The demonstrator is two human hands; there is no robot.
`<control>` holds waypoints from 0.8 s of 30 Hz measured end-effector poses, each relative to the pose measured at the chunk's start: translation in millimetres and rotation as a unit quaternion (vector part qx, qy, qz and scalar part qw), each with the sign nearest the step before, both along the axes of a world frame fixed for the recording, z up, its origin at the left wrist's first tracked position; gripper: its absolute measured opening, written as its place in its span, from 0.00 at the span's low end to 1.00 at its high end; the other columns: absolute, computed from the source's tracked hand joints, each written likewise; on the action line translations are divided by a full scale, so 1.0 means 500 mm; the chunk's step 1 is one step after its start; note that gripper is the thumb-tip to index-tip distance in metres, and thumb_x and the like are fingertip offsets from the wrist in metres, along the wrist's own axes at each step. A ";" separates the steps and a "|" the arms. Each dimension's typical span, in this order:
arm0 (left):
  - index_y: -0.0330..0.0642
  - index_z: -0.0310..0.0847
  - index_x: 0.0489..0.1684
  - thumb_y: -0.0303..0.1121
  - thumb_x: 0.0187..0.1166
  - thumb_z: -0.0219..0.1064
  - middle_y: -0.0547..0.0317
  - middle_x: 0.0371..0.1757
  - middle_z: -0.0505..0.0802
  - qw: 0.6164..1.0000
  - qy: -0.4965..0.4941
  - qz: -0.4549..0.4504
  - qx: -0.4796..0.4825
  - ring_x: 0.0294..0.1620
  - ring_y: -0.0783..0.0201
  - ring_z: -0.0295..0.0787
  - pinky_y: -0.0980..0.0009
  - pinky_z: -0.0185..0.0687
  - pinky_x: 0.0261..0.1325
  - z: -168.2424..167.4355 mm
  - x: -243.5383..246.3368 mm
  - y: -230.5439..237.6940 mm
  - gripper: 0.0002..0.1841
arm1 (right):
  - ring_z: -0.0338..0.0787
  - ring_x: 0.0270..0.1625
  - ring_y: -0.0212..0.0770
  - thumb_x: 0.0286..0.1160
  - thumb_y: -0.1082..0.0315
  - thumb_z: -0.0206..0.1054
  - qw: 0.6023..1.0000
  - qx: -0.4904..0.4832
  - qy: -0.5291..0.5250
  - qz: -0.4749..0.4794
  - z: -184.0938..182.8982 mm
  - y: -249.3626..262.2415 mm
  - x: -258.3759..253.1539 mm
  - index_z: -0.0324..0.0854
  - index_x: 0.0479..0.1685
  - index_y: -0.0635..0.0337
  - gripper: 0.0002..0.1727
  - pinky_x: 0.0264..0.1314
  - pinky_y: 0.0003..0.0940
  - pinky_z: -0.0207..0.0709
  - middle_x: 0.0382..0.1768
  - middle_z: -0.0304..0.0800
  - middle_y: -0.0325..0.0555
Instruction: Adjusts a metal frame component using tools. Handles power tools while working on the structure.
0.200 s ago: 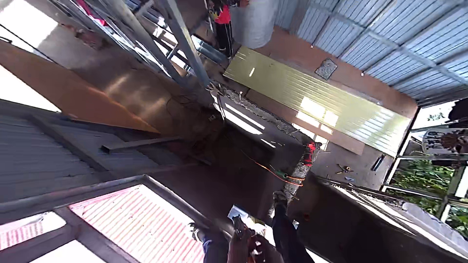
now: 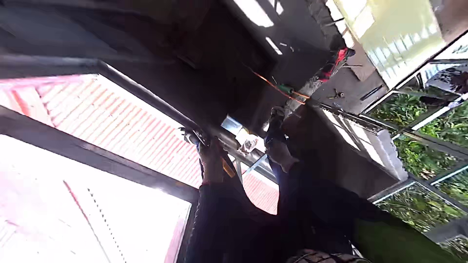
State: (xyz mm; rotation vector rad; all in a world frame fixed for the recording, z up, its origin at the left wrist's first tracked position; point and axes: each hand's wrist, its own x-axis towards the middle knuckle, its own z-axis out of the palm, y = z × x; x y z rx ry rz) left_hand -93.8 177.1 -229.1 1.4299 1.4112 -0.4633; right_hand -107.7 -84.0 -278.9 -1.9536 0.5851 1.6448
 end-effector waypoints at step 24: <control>0.42 0.78 0.58 0.34 0.92 0.53 0.60 0.29 0.87 0.957 -0.076 0.240 -0.144 0.24 0.67 0.85 0.69 0.89 0.27 -0.217 -0.148 0.041 0.10 | 0.84 0.72 0.62 0.67 0.52 0.76 0.960 -0.230 0.063 0.150 -0.582 0.247 -0.294 0.74 0.77 0.65 0.39 0.68 0.66 0.79 0.71 0.83 0.64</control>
